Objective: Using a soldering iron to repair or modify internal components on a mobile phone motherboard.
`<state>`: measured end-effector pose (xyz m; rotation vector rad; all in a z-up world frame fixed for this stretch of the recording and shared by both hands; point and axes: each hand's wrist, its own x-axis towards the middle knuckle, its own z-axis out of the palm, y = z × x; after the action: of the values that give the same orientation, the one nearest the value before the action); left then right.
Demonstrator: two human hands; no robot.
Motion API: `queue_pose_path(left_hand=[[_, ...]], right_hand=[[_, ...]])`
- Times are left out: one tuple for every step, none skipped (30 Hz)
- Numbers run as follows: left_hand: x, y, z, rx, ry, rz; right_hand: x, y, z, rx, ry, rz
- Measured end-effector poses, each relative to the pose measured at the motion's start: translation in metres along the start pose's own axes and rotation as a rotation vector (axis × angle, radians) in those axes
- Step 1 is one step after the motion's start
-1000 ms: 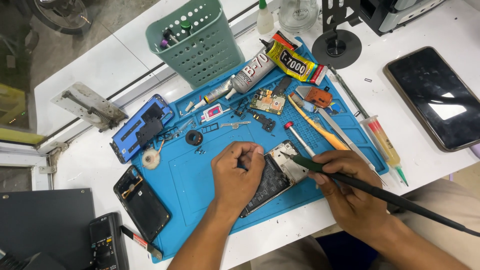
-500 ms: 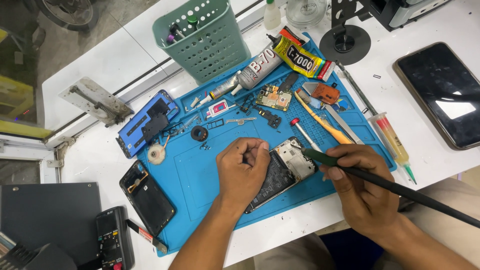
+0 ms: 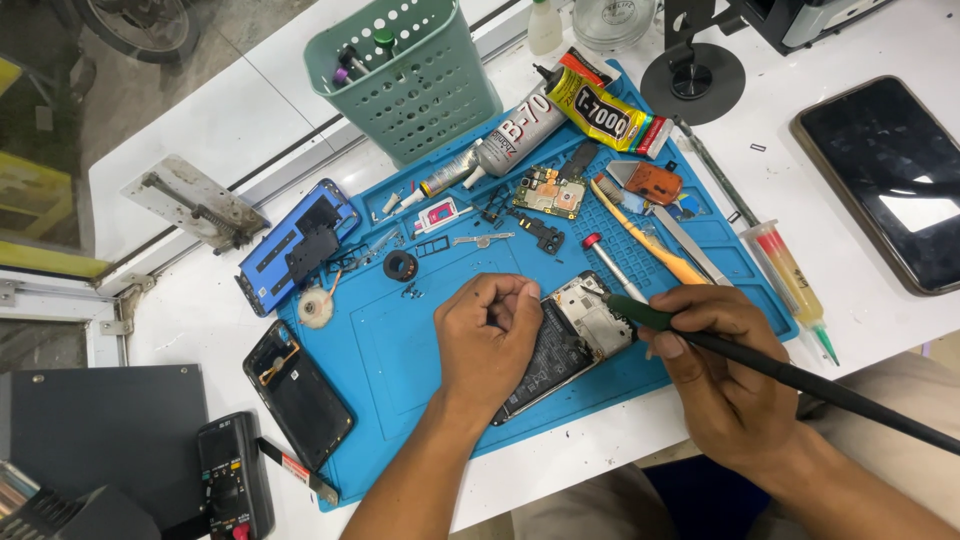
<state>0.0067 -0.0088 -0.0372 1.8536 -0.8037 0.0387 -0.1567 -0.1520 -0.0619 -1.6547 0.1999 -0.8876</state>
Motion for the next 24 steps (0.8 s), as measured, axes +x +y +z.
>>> queue_pose_path(left_hand=[[0.0001,-0.0004,0.0002,0.0,0.0,0.0],[-0.0002,-0.0008,0.0004,-0.005,-0.001,-0.005],[-0.0006,-0.0011,0.0007,-0.009,-0.001,-0.009],[-0.0005,-0.0007,0.0006,-0.009,-0.002,-0.01],[-0.0003,-0.0002,0.0004,-0.002,-0.003,-0.013],[0.0002,0.0003,0.0003,0.005,-0.005,-0.016],[0.0001,0.0001,0.0003,0.005,-0.006,-0.015],[0.0,-0.0002,0.0003,0.006,-0.008,-0.015],[0.0,-0.0005,0.0002,0.006,-0.009,-0.015],[-0.0002,-0.0006,0.0004,0.006,-0.009,-0.015],[-0.0005,-0.0008,0.0005,0.0,-0.007,-0.015],[-0.0005,-0.0009,0.0005,-0.006,-0.005,-0.014],[-0.0001,-0.0005,0.0004,-0.006,-0.005,-0.014],[-0.0001,0.0001,0.0004,-0.003,-0.004,-0.015],[0.0,0.0006,0.0003,0.0,-0.003,-0.015],[0.0002,0.0006,0.0003,0.0,-0.002,-0.014],[0.0004,0.0006,0.0002,0.008,-0.003,-0.012],[0.0001,0.0006,0.0002,0.015,-0.005,-0.011],[0.0,0.0006,-0.0001,0.015,-0.005,-0.011],[0.0003,0.0005,-0.0002,0.017,-0.006,0.001],[0.0005,0.0003,-0.0003,0.018,-0.006,0.012],[0.0003,0.0001,-0.0001,0.017,-0.006,0.011],[0.0,-0.0003,0.0001,0.015,-0.006,0.002],[0.0,-0.0006,0.0002,0.013,-0.006,-0.006]], right_hand=[[0.001,-0.0003,-0.0002,0.0,0.0,0.0],[0.0014,-0.0008,-0.0005,-0.016,-0.007,-0.008],[0.0019,-0.0013,-0.0009,-0.032,-0.014,-0.017],[0.002,-0.0016,-0.0008,-0.031,-0.013,-0.016],[0.0022,-0.002,-0.0007,-0.032,-0.014,-0.016],[0.0027,-0.0024,-0.0007,-0.032,-0.014,-0.016],[0.0027,-0.0027,-0.0008,-0.032,-0.013,-0.016],[0.003,-0.0029,-0.0008,-0.034,-0.014,-0.019],[0.0033,-0.0031,-0.0008,-0.036,-0.015,-0.022],[0.0033,-0.0035,-0.0008,-0.036,-0.015,-0.021],[0.0033,-0.0039,-0.0007,-0.041,-0.015,-0.017],[0.0036,-0.0041,-0.0006,-0.047,-0.016,-0.014],[0.0038,-0.0039,-0.0007,-0.047,-0.016,-0.014],[0.0036,-0.0039,-0.0009,-0.044,-0.019,-0.012],[0.0034,-0.0039,-0.0011,-0.041,-0.021,-0.01],[0.0034,-0.0035,-0.001,-0.04,-0.021,-0.011],[0.0034,-0.0032,-0.0008,-0.034,-0.019,-0.017],[0.003,-0.0031,-0.0008,-0.029,-0.017,-0.021],[0.0035,-0.0036,-0.001,-0.029,-0.017,-0.021],[0.0043,-0.004,-0.0012,-0.035,-0.02,-0.033],[0.005,-0.0042,-0.0013,-0.041,-0.023,-0.044],[0.0041,-0.0033,-0.0018,-0.042,-0.023,-0.044],[0.0032,-0.0023,-0.0022,-0.043,-0.018,-0.04],[0.0026,-0.0013,-0.0024,-0.044,-0.013,-0.037]])
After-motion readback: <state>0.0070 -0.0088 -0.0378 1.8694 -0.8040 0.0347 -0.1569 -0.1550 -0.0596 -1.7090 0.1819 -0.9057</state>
